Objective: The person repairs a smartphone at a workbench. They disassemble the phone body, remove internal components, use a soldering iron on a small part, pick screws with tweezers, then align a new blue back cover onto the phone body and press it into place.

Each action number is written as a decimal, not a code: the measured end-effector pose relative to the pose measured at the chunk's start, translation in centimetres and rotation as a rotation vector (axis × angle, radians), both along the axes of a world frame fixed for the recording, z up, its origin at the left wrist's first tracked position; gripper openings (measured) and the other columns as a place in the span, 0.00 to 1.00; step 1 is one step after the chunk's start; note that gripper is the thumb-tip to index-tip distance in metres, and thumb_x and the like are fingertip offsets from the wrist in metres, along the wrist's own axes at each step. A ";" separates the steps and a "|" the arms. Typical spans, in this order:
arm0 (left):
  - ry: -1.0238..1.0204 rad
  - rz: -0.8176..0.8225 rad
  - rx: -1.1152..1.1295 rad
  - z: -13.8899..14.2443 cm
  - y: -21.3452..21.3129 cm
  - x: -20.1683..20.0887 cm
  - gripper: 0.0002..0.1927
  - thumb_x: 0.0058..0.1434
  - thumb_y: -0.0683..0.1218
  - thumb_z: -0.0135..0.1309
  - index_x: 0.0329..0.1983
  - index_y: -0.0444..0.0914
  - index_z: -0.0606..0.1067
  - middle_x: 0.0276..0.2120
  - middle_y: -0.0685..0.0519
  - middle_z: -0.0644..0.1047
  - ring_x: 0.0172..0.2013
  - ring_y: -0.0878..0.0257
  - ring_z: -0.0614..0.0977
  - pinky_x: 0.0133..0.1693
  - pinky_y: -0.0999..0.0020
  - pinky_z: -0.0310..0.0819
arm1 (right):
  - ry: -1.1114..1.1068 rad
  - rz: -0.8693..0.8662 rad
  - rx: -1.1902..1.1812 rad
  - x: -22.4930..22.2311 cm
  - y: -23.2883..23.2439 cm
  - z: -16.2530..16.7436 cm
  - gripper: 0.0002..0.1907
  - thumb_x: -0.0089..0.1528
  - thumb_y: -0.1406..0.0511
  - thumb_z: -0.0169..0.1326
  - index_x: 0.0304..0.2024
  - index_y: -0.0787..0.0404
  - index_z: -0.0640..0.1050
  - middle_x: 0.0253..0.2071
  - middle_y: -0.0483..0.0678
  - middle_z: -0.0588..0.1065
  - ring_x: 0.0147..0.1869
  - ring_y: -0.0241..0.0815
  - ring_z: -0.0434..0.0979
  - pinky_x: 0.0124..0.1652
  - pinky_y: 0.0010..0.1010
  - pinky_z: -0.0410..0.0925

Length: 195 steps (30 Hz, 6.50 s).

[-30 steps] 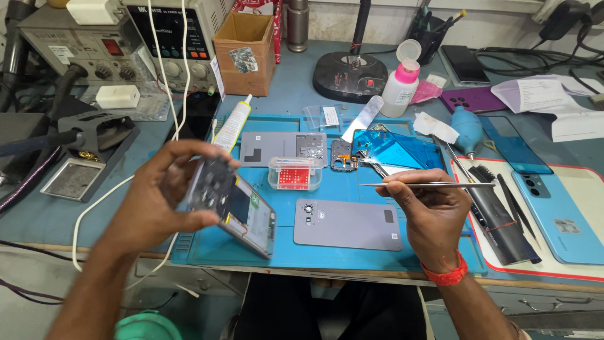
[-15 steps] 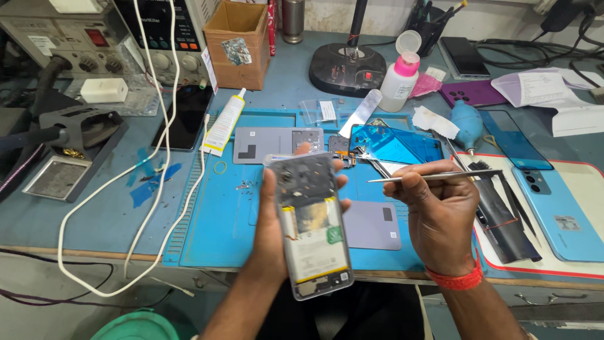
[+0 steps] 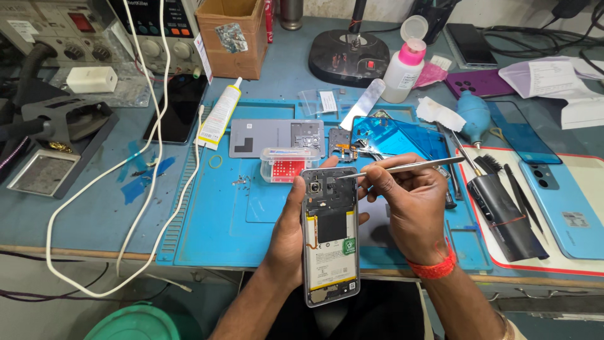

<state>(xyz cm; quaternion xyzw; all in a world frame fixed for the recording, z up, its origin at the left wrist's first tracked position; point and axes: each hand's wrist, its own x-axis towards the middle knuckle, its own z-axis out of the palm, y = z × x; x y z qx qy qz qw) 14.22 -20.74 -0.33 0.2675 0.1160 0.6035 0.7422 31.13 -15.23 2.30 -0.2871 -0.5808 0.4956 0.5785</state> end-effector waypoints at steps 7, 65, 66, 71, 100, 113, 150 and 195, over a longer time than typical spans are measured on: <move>-0.009 0.002 0.009 -0.1 -0.1 0.1 0.42 0.71 0.68 0.35 0.80 0.40 0.49 0.63 0.44 0.71 0.63 0.55 0.74 0.63 0.46 0.69 | -0.017 -0.001 0.009 -0.1 0.0 -0.1 0.07 0.67 0.67 0.59 0.41 0.67 0.78 0.34 0.50 0.81 0.35 0.37 0.82 0.34 0.24 0.71; 0.003 -0.011 0.024 0.0 -0.1 -0.1 0.42 0.72 0.69 0.36 0.81 0.41 0.50 0.63 0.43 0.71 0.59 0.52 0.76 0.62 0.48 0.71 | -0.088 -0.065 0.122 -0.1 -0.3 -0.2 0.08 0.64 0.70 0.62 0.42 0.68 0.77 0.41 0.53 0.82 0.38 0.38 0.84 0.36 0.24 0.76; 0.002 -0.008 0.014 0.0 -0.2 -0.1 0.42 0.71 0.69 0.36 0.80 0.41 0.50 0.63 0.43 0.71 0.60 0.53 0.76 0.63 0.48 0.71 | -0.085 -0.063 0.123 -0.1 -0.3 -0.2 0.08 0.64 0.70 0.62 0.42 0.68 0.77 0.41 0.53 0.82 0.39 0.38 0.84 0.36 0.24 0.76; -0.002 0.004 -0.003 0.1 -0.2 -0.1 0.43 0.71 0.69 0.35 0.80 0.41 0.50 0.64 0.45 0.70 0.62 0.55 0.75 0.63 0.47 0.71 | -0.085 -0.063 0.130 -0.1 -0.3 -0.3 0.08 0.63 0.71 0.63 0.42 0.69 0.78 0.40 0.54 0.82 0.39 0.38 0.84 0.36 0.25 0.77; 0.171 0.106 0.120 1.8 1.9 -1.0 0.29 0.76 0.60 0.38 0.67 0.35 0.63 0.52 0.42 0.77 0.50 0.56 0.83 0.51 0.51 0.84 | -0.062 -0.010 0.108 0.2 0.2 0.8 0.09 0.64 0.71 0.62 0.45 0.69 0.78 0.43 0.53 0.82 0.44 0.37 0.84 0.44 0.26 0.79; 0.513 0.265 0.034 4.0 3.1 -1.7 0.19 0.67 0.44 0.49 0.57 0.31 0.77 0.40 0.50 0.82 0.36 0.67 0.83 0.39 0.70 0.81 | -0.056 0.025 0.123 -0.8 0.6 1.7 0.09 0.64 0.74 0.61 0.45 0.71 0.77 0.43 0.56 0.82 0.45 0.40 0.85 0.46 0.30 0.81; 0.304 0.109 0.043 1.8 3.5 -2.3 0.43 0.64 0.72 0.42 0.68 0.35 0.65 0.47 0.44 0.79 0.46 0.58 0.85 0.47 0.61 0.85 | -0.009 -0.036 0.223 -1.8 0.2 0.7 0.06 0.65 0.73 0.61 0.43 0.69 0.77 0.43 0.55 0.82 0.45 0.41 0.85 0.47 0.32 0.81; 0.266 0.070 0.113 1.2 3.4 -2.4 0.46 0.66 0.75 0.38 0.72 0.37 0.61 0.45 0.49 0.78 0.43 0.65 0.82 0.42 0.67 0.82 | -0.292 -0.174 0.499 -2.1 0.2 0.9 0.08 0.63 0.72 0.65 0.43 0.66 0.79 0.43 0.50 0.82 0.48 0.37 0.84 0.49 0.27 0.77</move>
